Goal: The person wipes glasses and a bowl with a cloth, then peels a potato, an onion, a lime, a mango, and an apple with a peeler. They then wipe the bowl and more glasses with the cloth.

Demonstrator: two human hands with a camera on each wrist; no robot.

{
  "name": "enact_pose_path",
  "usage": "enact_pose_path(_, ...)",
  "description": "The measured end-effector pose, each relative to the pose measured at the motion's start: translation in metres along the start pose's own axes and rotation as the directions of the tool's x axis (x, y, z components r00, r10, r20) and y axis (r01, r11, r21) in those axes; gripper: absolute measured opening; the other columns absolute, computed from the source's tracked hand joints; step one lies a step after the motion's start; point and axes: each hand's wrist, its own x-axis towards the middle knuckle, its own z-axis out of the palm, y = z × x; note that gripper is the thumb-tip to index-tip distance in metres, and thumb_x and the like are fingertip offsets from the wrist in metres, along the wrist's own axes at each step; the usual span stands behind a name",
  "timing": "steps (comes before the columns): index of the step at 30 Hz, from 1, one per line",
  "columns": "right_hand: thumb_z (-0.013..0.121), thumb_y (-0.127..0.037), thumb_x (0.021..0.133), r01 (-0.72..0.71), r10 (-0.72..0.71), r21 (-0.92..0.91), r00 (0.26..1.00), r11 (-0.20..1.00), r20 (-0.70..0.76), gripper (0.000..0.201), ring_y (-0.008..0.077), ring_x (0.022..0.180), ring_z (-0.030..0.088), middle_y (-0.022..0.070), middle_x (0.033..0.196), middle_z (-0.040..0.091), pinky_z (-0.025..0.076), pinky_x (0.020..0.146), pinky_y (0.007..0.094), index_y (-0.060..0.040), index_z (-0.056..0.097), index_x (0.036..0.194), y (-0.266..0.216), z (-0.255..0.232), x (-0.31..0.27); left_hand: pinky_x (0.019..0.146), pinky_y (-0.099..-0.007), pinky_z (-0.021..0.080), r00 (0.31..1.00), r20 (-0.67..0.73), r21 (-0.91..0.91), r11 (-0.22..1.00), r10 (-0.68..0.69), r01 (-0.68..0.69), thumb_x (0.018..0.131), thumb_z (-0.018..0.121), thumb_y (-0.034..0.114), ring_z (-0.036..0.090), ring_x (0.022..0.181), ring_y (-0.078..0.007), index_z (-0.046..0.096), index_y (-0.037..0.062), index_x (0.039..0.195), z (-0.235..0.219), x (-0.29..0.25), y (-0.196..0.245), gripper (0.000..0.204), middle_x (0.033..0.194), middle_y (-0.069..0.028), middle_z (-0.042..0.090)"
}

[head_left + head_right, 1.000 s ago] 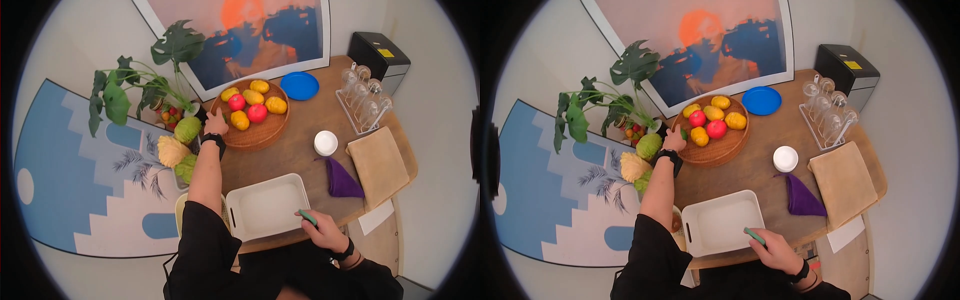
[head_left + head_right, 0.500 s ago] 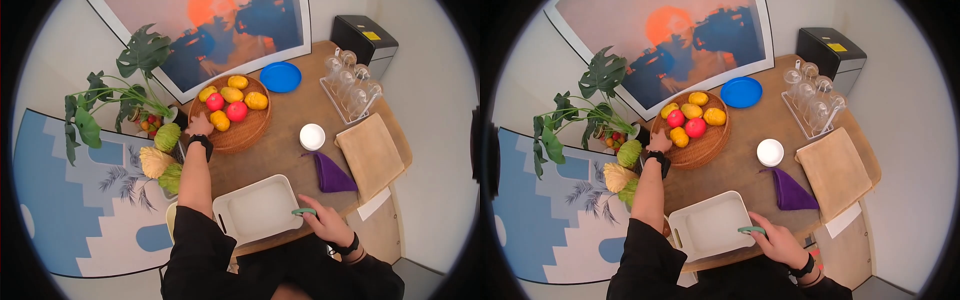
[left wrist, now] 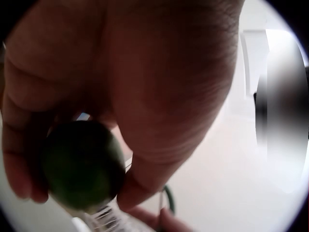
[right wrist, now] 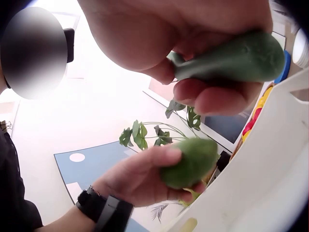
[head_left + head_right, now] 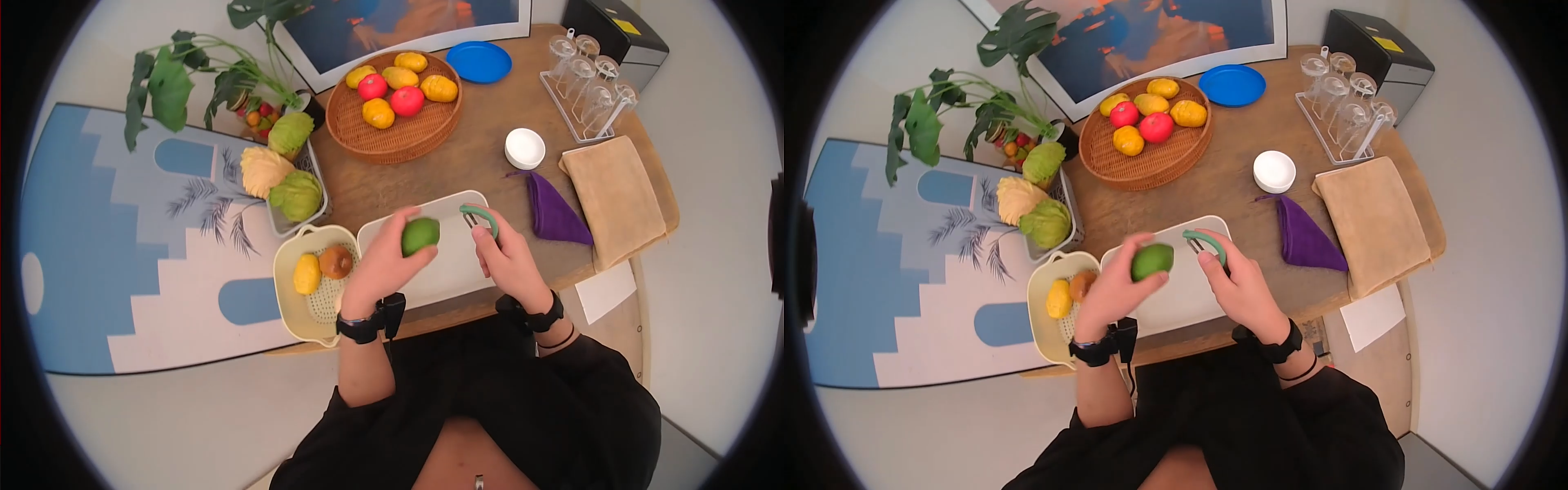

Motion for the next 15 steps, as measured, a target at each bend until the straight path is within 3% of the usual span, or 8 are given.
enact_pose_path(1, 0.055, -0.024, 0.104, 0.014, -0.015, -0.027, 1.0, 1.0, -0.009, 0.035, 0.0092, 0.057, 0.051, 0.0041, 0.065, 0.056, 0.044, 0.055, 0.0285, -0.009, 0.057, 0.136, 0.004, 0.004, -0.005, 0.089, -0.044, 0.052, 0.998, 0.044, 0.227, 0.972, 0.049, -0.058, 0.086, 0.072, 0.02, 0.063, 0.106, -0.0329, 0.049, 0.0034, 0.134, 0.008, -0.011, -0.013, 0.056, 0.12, -0.0181, 0.06)
enact_pose_path(2, 0.055, -0.024, 0.104, 0.013, -0.013, -0.038, 1.0, 0.999, 0.002, 0.035, 0.0092, 0.057, 0.051, 0.0041, 0.065, 0.056, 0.044, 0.055, 0.0285, -0.009, 0.057, 0.136, 0.01, 0.008, -0.009, 0.089, -0.044, 0.052, 0.998, 0.032, 0.218, 0.975, 0.045, -0.051, 0.086, 0.072, 0.02, 0.063, 0.106, -0.0329, 0.049, 0.0034, 0.134, 0.016, -0.019, -0.023, 0.056, 0.12, -0.0181, 0.06)
enact_pose_path(4, 0.054, -0.023, 0.105, -0.011, 0.01, -0.081, 1.0, 0.997, -0.011, 0.035, 0.0075, 0.056, 0.048, 0.0009, 0.065, 0.054, 0.043, 0.055, 0.027, -0.008, 0.057, 0.136, 0.022, 0.014, -0.016, 0.091, -0.051, 0.051, 0.992, 0.013, 0.347, 0.931, -0.125, 0.113, 0.083, 0.066, 0.014, 0.059, 0.112, -0.0421, 0.051, 0.0023, 0.13, 0.034, -0.028, -0.038, 0.05, 0.119, -0.0228, 0.057)
enact_pose_path(5, 0.054, -0.023, 0.105, -0.009, 0.01, -0.094, 1.0, 0.996, 0.003, 0.035, 0.0075, 0.056, 0.048, 0.0009, 0.065, 0.054, 0.043, 0.055, 0.027, -0.008, 0.057, 0.136, 0.024, 0.017, -0.021, 0.091, -0.051, 0.051, 0.992, -0.001, 0.336, 0.934, -0.129, 0.122, 0.083, 0.066, 0.014, 0.059, 0.112, -0.0421, 0.051, 0.0023, 0.13, 0.042, -0.031, -0.049, 0.05, 0.119, -0.0228, 0.057)
enact_pose_path(7, 0.053, -0.024, 0.105, -0.122, 0.123, 0.062, 0.992, 0.991, -0.012, 0.036, 0.0057, 0.055, 0.045, -0.0022, 0.063, 0.05, 0.039, 0.051, 0.0249, -0.0081, 0.058, 0.137, 0.025, 0.019, -0.026, 0.093, -0.0485, 0.051, 0.933, 0.098, 0.59, 0.776, -0.345, 0.225, 0.081, 0.063, 0.011, 0.057, 0.116, -0.0423, 0.05, 0.0076, 0.132, 0.054, -0.026, -0.062, 0.053, 0.12, -0.0231, 0.057)
enact_pose_path(12, 0.05, -0.027, 0.107, -0.147, 0.15, 0.094, 0.989, 0.985, -0.02, 0.039, 0.0053, 0.048, 0.042, -0.0035, 0.061, 0.046, 0.035, 0.044, 0.0225, -0.0072, 0.053, 0.14, 0.03, 0.016, -0.041, 0.094, -0.0491, 0.051, 0.928, 0.054, 0.62, 0.741, -0.369, 0.258, 0.082, 0.063, 0.012, 0.057, 0.114, -0.0432, 0.049, 0.005, 0.131, 0.065, -0.03, -0.06, 0.051, 0.118, -0.0247, 0.057)
enact_pose_path(14, 0.047, -0.031, 0.108, -0.139, 0.14, 0.104, 0.99, 0.985, -0.007, 0.04, 0.0062, 0.047, 0.043, -0.0026, 0.061, 0.045, 0.036, 0.043, 0.0224, -0.007, 0.052, 0.14, 0.025, 0.016, -0.043, 0.093, -0.0509, 0.051, 0.974, 0.037, 0.513, 0.841, -0.224, 0.174, 0.083, 0.065, 0.013, 0.058, 0.113, -0.0439, 0.049, 0.0045, 0.13, 0.063, -0.03, -0.056, 0.05, 0.118, -0.0256, 0.056)
enact_pose_path(15, 0.047, -0.031, 0.108, -0.13, 0.131, 0.099, 0.991, 0.987, -0.005, 0.04, 0.0062, 0.047, 0.043, -0.0026, 0.061, 0.045, 0.036, 0.043, 0.0224, -0.007, 0.052, 0.14, 0.025, 0.018, -0.041, 0.093, -0.0509, 0.051, 0.976, 0.029, 0.511, 0.842, -0.218, 0.173, 0.083, 0.065, 0.013, 0.058, 0.113, -0.0439, 0.049, 0.0045, 0.13, 0.061, -0.031, -0.053, 0.05, 0.118, -0.0256, 0.056)
